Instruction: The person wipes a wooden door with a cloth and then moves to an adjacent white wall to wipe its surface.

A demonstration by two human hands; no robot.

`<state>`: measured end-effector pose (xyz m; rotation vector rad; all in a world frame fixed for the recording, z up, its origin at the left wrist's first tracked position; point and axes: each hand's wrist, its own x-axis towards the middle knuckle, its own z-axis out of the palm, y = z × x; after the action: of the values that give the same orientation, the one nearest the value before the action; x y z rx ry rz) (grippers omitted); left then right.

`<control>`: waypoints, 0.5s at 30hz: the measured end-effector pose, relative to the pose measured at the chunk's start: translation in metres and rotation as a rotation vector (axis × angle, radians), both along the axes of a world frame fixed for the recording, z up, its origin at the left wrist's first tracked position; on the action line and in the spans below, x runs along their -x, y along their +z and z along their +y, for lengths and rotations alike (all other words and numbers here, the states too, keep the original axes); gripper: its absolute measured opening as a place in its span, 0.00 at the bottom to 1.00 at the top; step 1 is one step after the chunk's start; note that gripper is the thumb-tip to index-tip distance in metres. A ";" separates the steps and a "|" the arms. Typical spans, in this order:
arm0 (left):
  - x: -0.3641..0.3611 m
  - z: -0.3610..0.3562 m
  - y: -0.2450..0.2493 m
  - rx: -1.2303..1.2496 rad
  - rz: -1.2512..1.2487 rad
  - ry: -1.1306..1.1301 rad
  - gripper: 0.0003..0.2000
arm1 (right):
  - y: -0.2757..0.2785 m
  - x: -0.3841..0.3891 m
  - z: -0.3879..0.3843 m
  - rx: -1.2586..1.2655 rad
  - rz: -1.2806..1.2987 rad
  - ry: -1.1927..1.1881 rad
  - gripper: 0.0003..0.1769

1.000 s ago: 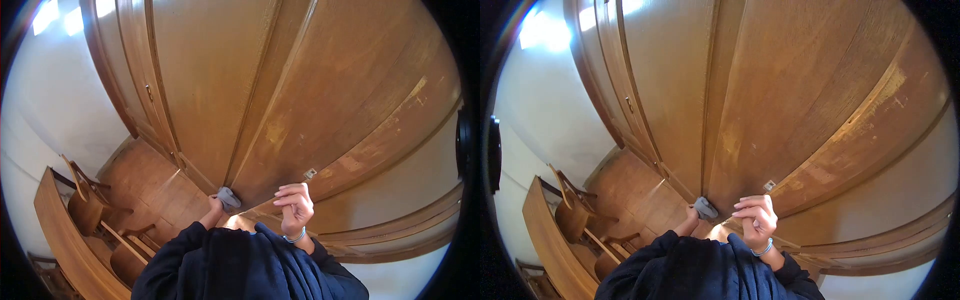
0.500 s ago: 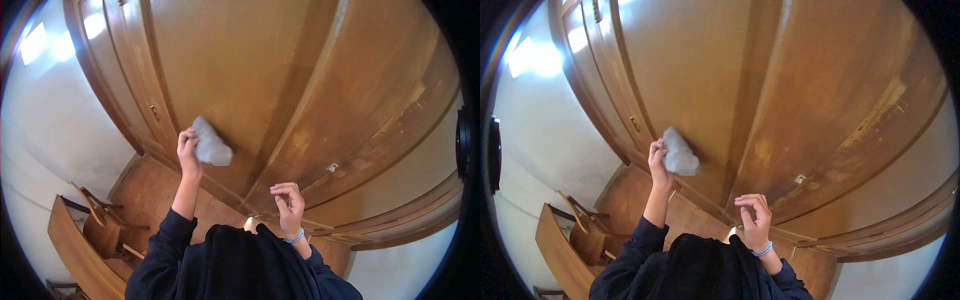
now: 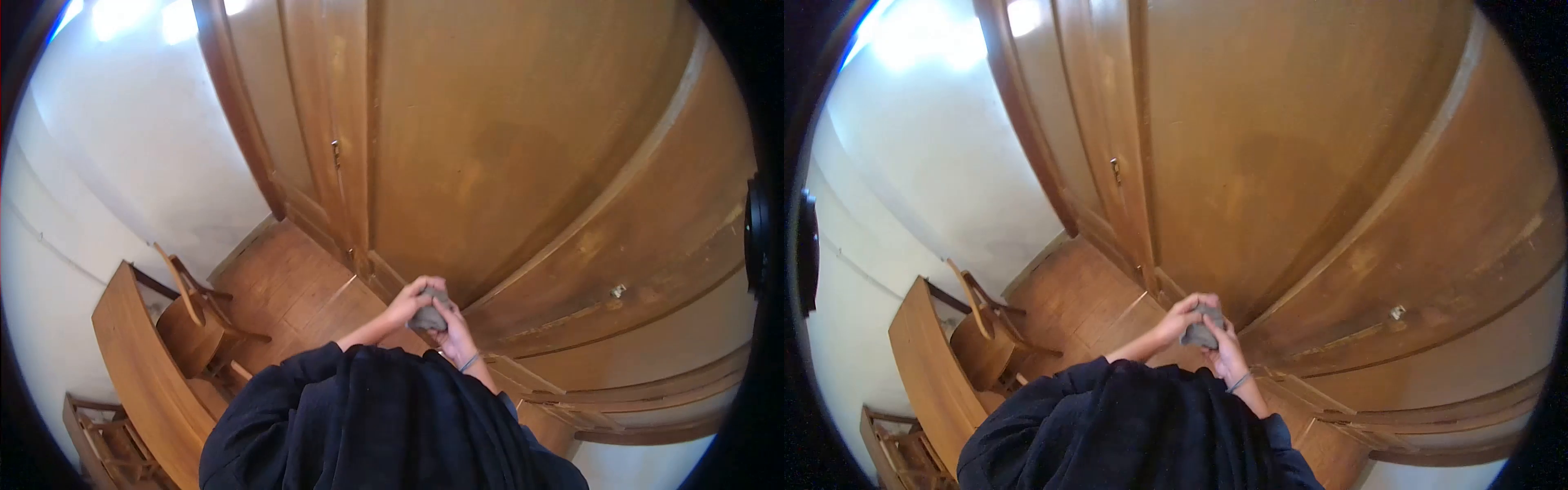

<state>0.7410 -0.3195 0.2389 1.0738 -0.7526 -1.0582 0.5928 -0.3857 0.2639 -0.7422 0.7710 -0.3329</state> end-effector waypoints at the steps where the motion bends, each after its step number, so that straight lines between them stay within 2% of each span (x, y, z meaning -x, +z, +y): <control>1: -0.013 0.007 0.028 0.048 -0.034 -0.071 0.24 | 0.021 -0.008 -0.001 -0.039 -0.038 0.016 0.33; 2: -0.024 0.017 0.063 0.095 -0.067 -0.107 0.26 | 0.034 -0.019 -0.005 -0.076 -0.079 0.035 0.31; 3: -0.031 0.027 0.097 0.141 -0.044 -0.099 0.26 | 0.038 -0.027 -0.012 0.033 -0.145 0.034 0.24; 4: -0.035 0.037 0.127 0.193 -0.026 -0.089 0.27 | 0.074 -0.034 -0.010 0.152 -0.202 0.021 0.23; 7: -0.039 0.074 0.184 0.369 0.061 0.011 0.27 | 0.163 -0.046 -0.011 0.515 -0.421 -0.237 0.19; 8: -0.044 0.081 0.183 0.363 -0.016 0.076 0.26 | 0.182 -0.040 -0.021 0.658 -0.481 -0.343 0.23; 10: -0.049 0.096 0.175 0.344 -0.167 0.206 0.26 | 0.215 -0.031 -0.042 1.012 -0.621 -0.736 0.25; 11: -0.052 0.101 0.168 0.273 -0.143 0.289 0.24 | 0.231 -0.032 -0.048 1.155 -0.684 -0.924 0.24; 12: -0.056 0.107 0.156 0.212 -0.096 0.326 0.22 | 0.240 -0.031 -0.056 1.125 -0.845 -1.026 0.25; 14: -0.070 0.117 0.128 0.092 0.001 0.391 0.20 | 0.228 -0.037 -0.088 1.378 -0.751 -1.039 0.25; 15: -0.076 0.117 0.117 0.062 0.012 0.435 0.20 | 0.233 -0.052 -0.086 1.457 -0.479 -0.939 0.24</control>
<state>0.8173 -0.2026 0.3559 1.1132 -0.5056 -0.6650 0.6444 -0.4716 0.4966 -1.5116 0.2488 -1.9749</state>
